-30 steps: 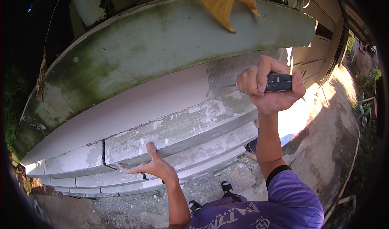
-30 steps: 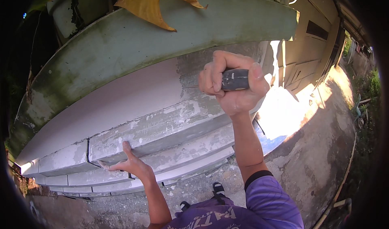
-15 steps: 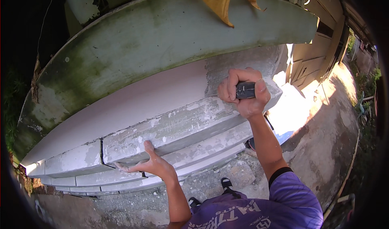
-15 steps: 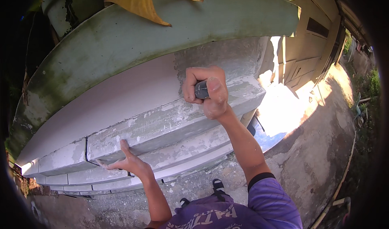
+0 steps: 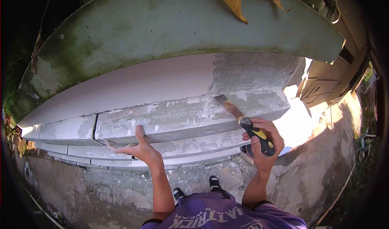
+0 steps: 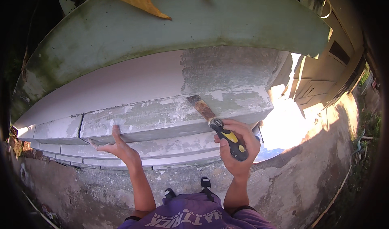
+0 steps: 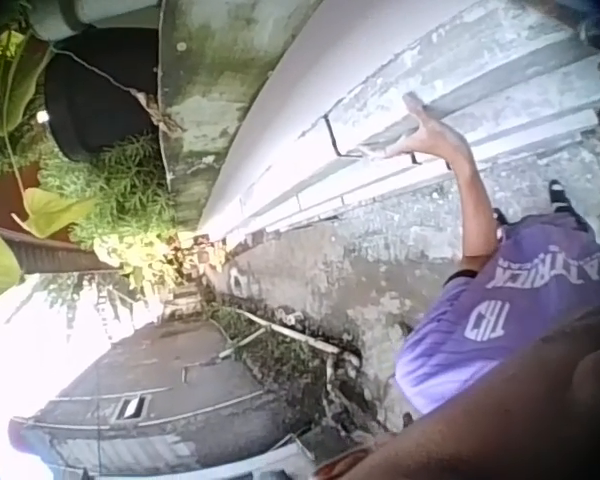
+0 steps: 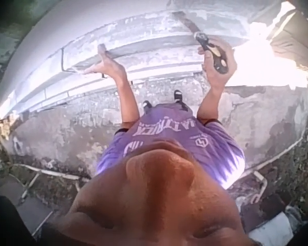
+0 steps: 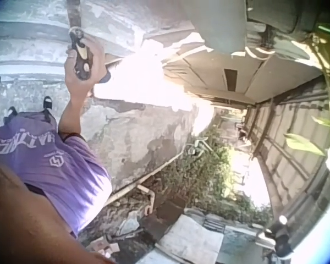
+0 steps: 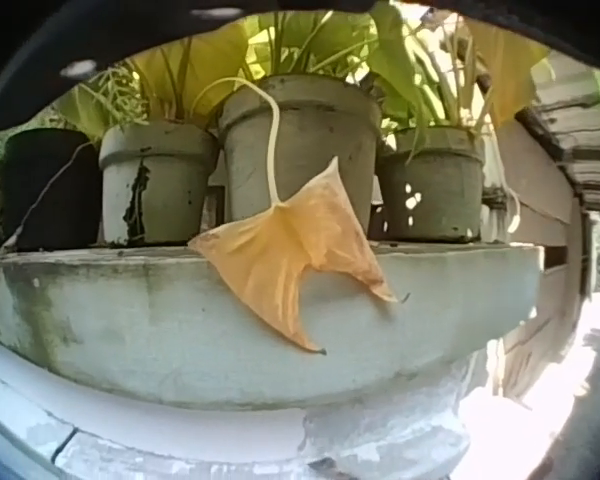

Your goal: Applying and smoothing wall putty or joint compound onto a concrete wall using a putty knife.

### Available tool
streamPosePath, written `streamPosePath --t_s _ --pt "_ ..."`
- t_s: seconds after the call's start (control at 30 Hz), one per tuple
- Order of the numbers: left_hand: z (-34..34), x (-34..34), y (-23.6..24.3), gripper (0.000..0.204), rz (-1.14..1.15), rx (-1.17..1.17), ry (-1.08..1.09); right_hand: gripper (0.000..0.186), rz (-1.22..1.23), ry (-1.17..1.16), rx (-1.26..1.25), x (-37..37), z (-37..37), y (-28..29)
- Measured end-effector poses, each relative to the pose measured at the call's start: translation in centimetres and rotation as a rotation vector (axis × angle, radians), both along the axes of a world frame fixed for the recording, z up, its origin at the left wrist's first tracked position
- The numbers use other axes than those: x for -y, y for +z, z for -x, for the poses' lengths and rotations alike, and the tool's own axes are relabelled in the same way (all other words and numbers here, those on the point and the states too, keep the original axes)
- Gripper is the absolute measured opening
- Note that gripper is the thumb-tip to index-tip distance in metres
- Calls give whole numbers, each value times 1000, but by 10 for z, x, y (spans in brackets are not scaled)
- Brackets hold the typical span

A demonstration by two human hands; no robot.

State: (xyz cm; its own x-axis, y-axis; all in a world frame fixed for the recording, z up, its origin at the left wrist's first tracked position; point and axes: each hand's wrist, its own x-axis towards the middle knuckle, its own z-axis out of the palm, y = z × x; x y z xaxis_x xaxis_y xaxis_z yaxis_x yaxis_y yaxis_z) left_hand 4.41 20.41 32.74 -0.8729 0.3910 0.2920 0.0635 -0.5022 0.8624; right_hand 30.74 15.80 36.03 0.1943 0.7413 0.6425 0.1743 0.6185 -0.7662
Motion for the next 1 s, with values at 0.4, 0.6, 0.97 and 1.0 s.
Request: streamPosePath --t_s 0.4,0.6,0.97,1.0 --pt "8 2 -11 106 98 -17 52 27 -239 -371 355 1 32 -22" --pt "12 3 -12 103 195 -132 149 23 -292 -376 390 3 35 -17" --pt "17 -6 -21 105 118 -66 28 38 -409 -139 437 18 84 -16" --pt "15 0 -13 104 150 -59 -15 38 -404 -185 431 19 87 -14"
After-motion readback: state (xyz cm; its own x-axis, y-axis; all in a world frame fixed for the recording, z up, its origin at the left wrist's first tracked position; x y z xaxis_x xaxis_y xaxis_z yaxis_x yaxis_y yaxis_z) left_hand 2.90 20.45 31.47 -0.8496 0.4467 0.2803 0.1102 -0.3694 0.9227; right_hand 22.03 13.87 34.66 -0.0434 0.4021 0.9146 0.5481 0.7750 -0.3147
